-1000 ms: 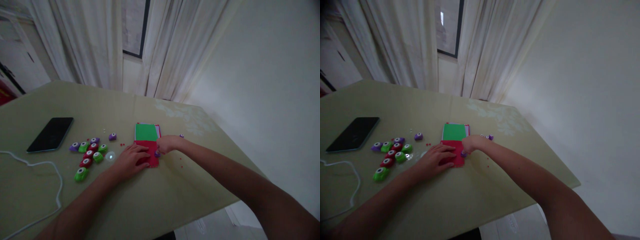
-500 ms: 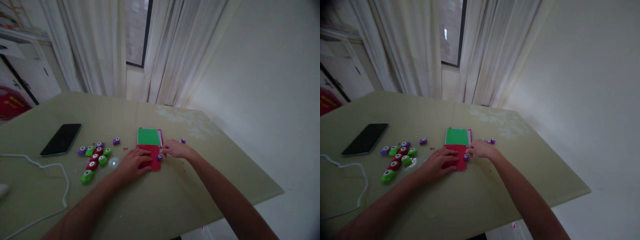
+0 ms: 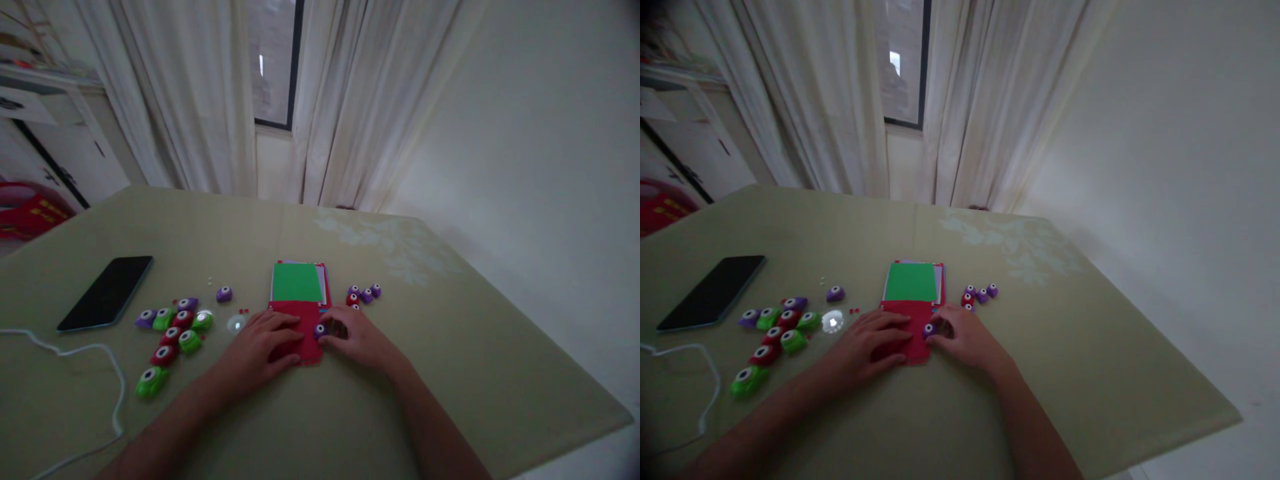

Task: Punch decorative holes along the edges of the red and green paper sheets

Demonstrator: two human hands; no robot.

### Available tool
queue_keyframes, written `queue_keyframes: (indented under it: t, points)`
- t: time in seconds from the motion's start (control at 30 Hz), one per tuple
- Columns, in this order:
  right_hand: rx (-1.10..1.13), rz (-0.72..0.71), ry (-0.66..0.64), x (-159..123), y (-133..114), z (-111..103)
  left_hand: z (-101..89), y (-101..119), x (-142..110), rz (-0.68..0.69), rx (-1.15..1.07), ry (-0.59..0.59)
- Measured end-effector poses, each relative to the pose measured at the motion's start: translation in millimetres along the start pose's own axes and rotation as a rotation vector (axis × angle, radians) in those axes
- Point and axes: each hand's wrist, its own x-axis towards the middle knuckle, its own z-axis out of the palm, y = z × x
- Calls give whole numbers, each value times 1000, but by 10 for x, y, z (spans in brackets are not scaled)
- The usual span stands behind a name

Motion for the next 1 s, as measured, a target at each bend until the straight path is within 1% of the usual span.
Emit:
queue_keyframes:
  t: [0.13, 0.2, 0.27, 0.37, 0.5, 0.63, 0.73, 0.87, 0.93, 1.0]
  points:
    - [-47, 2, 17, 2, -9, -47, -7, 5, 1, 4, 6, -16]
    - [-66, 23, 65, -8, -7, -64, 0, 1, -3, 3, 7, -15]
    - [-44, 61, 140, -27, -6, -92, 9, -8, -10, 3, 7, -11]
    - [51, 91, 249, -58, -12, -154, 17, -26, -20, 14, 3, -8]
    - [108, 65, 339, -81, -10, -220, 21, -48, -27, 18, 7, -23]
    - [256, 76, 387, -79, 27, -227, 30, -58, -33, 3, 9, -26]
    - [313, 99, 449, -71, 72, -220, 37, -57, -36, -5, 16, -21]
    - [427, 131, 457, -63, 117, -230, 31, -40, -37, -3, 41, -24]
    - [486, 140, 482, -63, 118, -243, 23, -28, -39, 2, 60, -19]
    - [588, 153, 500, -66, 103, -258, 17, -18, -39, 14, 76, -17]
